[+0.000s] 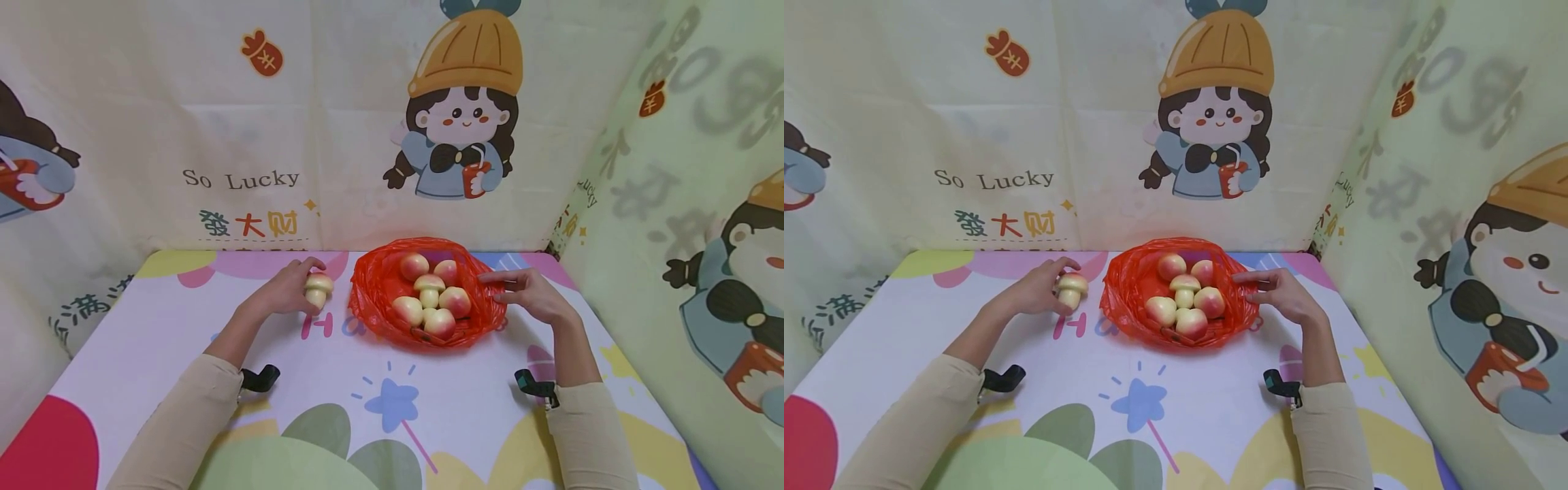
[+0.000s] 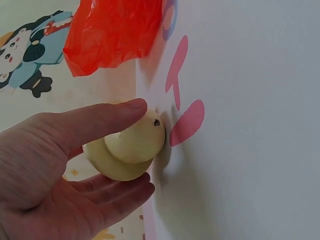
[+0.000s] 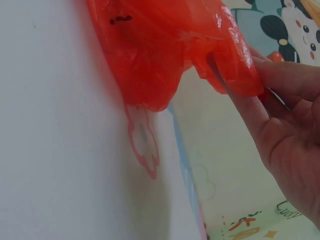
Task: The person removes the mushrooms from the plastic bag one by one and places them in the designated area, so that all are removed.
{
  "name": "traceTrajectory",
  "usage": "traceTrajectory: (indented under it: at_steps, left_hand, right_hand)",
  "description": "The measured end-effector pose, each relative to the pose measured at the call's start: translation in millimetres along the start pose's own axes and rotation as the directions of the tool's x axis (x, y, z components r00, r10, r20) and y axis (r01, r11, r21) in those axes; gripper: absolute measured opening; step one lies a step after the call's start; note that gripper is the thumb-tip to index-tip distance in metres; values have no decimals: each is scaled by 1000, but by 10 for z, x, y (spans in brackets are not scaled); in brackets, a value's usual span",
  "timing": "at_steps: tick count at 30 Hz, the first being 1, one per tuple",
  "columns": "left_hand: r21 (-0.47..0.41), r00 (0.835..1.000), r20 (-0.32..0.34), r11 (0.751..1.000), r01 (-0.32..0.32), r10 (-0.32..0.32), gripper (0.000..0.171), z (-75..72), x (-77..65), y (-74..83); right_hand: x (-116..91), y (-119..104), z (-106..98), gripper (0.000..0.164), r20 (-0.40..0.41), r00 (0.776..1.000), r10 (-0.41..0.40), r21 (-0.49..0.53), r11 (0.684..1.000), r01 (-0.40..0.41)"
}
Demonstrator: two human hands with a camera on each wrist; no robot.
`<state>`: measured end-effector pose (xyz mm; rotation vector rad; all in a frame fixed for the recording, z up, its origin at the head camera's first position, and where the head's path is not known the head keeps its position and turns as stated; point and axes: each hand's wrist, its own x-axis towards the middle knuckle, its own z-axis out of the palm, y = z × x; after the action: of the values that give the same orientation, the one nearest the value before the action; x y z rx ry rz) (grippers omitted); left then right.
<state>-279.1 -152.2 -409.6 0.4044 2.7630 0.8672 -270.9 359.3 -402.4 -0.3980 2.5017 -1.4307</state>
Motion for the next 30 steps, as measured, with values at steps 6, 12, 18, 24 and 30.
traceTrajectory:
  at_steps: [6,12,18,24,30]
  left_hand:
    - [0,1000,0,1000,15,-15,91,-24,-16,14]
    - [3,1000,-3,1000,14,-14,95,-31,-2,4]
    - [8,1000,-18,1000,9,-9,104,-38,-13,12]
    - [16,999,-36,1000,-8,9,105,-55,-27,30]
    - [5,998,-53,1000,-14,15,106,-74,-47,50]
  right_hand:
    - [-12,-15,-5,37,-3,1000,-4,1,1000,4]
    - [-19,-33,-3,38,0,1000,-12,14,1000,12]
    - [-15,-36,1,38,-1,1000,6,16,1000,-6]
    - [-22,-47,3,37,-2,1000,3,11,1000,-3]
    - [-32,-35,0,37,3,1000,-2,13,1000,2]
